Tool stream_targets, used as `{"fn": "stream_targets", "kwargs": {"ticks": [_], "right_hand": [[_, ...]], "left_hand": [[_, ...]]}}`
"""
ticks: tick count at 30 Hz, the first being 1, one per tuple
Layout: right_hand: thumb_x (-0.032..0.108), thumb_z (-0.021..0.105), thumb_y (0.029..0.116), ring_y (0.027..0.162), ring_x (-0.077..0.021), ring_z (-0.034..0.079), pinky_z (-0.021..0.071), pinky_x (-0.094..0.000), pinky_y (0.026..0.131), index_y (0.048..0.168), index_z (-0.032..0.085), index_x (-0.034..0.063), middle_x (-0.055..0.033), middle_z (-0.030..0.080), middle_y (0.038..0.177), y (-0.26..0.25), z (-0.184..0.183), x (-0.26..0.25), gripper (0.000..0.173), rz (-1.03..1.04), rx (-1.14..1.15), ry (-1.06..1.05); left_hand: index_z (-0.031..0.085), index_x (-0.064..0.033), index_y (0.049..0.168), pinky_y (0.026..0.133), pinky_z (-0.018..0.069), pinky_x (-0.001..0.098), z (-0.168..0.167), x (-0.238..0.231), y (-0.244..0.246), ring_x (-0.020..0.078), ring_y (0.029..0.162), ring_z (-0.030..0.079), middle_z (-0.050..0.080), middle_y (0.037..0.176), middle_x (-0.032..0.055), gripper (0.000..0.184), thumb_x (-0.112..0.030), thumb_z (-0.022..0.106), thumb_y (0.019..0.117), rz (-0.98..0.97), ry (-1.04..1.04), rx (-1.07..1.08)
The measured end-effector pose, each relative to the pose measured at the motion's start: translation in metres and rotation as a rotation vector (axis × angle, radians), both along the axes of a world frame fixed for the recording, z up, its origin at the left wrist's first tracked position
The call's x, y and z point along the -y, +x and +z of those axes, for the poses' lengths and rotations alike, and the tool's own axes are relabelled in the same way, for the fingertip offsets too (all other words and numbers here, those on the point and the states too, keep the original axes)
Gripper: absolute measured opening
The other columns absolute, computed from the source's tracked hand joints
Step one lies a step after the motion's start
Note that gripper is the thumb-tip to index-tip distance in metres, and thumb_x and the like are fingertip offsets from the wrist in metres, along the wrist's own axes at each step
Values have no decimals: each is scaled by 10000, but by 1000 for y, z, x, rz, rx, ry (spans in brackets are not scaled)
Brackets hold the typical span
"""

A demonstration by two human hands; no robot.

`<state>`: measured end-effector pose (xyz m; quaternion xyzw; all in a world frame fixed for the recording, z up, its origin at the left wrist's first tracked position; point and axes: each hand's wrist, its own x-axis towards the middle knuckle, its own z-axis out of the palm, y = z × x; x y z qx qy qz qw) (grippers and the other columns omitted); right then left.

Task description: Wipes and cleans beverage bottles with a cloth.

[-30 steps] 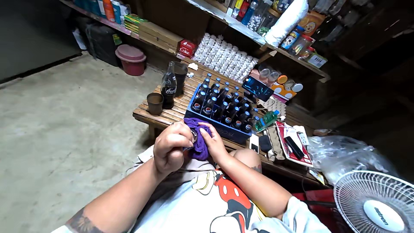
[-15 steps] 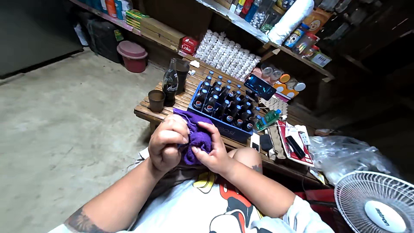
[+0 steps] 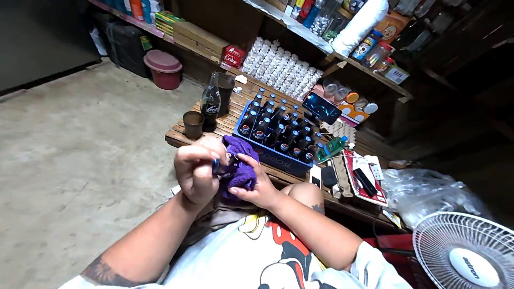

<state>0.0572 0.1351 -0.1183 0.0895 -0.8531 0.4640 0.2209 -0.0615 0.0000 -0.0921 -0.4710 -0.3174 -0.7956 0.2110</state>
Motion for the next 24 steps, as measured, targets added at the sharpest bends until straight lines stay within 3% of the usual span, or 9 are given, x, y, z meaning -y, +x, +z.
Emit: {"fn": "stream_targets", "kwargs": {"ticks": [2,4,6,9,12,16,19,24], "right_hand": [[324,766,880,1340,-284,530,428,-422,1143,1460,413,-117,-312,515,1426,-1,-6,-1,810,-60,37,-10],[313,751,886,1356,-305,511,416,-446,1146,1499,385,-88,-308,494,1453,-1,-10,-1,819,-142,110,-48],[296,725,898,1402,-310,456,388,-435,1169,1545,349,-33,-303,425,1512,1,-11,-1,817,-214,207,-101],[292,725,880,1413,-372,405,381,-465,1156,1553,394,55,-354,319,1545,2,-6,0,786,-307,279,-154],[303,723,869,1418,-412,370,371,-488,1151,1519,458,92,-379,274,1545,3,-5,0,732,-357,301,-200],[281,707,904,1419,-317,401,370,-422,1166,1545,350,9,-311,348,1542,1,-10,-6,782,-337,255,-323],[190,721,908,1380,-198,473,426,-317,1139,1537,264,-57,-257,409,1517,0,-10,-8,816,-324,163,-432],[137,745,904,1296,-182,545,486,-322,1073,1523,307,-12,-225,471,1469,0,-6,-10,773,-383,149,-639]], "left_hand": [[595,-297,1131,803,553,275,5,-5,-6,68,866,655,670,921,-112,231,-187,416,1036,-17,3,48],[568,-278,1173,807,562,285,10,-11,-11,72,874,659,674,947,-100,240,-179,410,1021,11,-51,108],[502,-163,1239,834,558,300,15,-18,-16,79,905,645,649,982,-51,239,-227,347,1068,73,-186,149],[440,-45,1293,888,555,299,23,-22,-13,78,978,637,624,1054,6,403,-383,307,1118,46,-371,320],[450,-90,1289,880,553,287,33,-16,-10,75,999,639,628,1098,-13,360,-382,340,1108,-89,-430,526],[487,-133,1319,889,538,274,40,-8,-9,73,1040,643,657,1160,-20,377,-411,345,1106,-154,-505,665],[516,-162,1305,881,532,257,43,-7,-9,58,1038,633,648,1165,-37,391,-459,374,1093,-170,-551,662],[549,-181,1293,835,556,240,40,-7,1,52,968,652,666,1087,-56,419,-513,439,1061,-175,-566,567]]}}
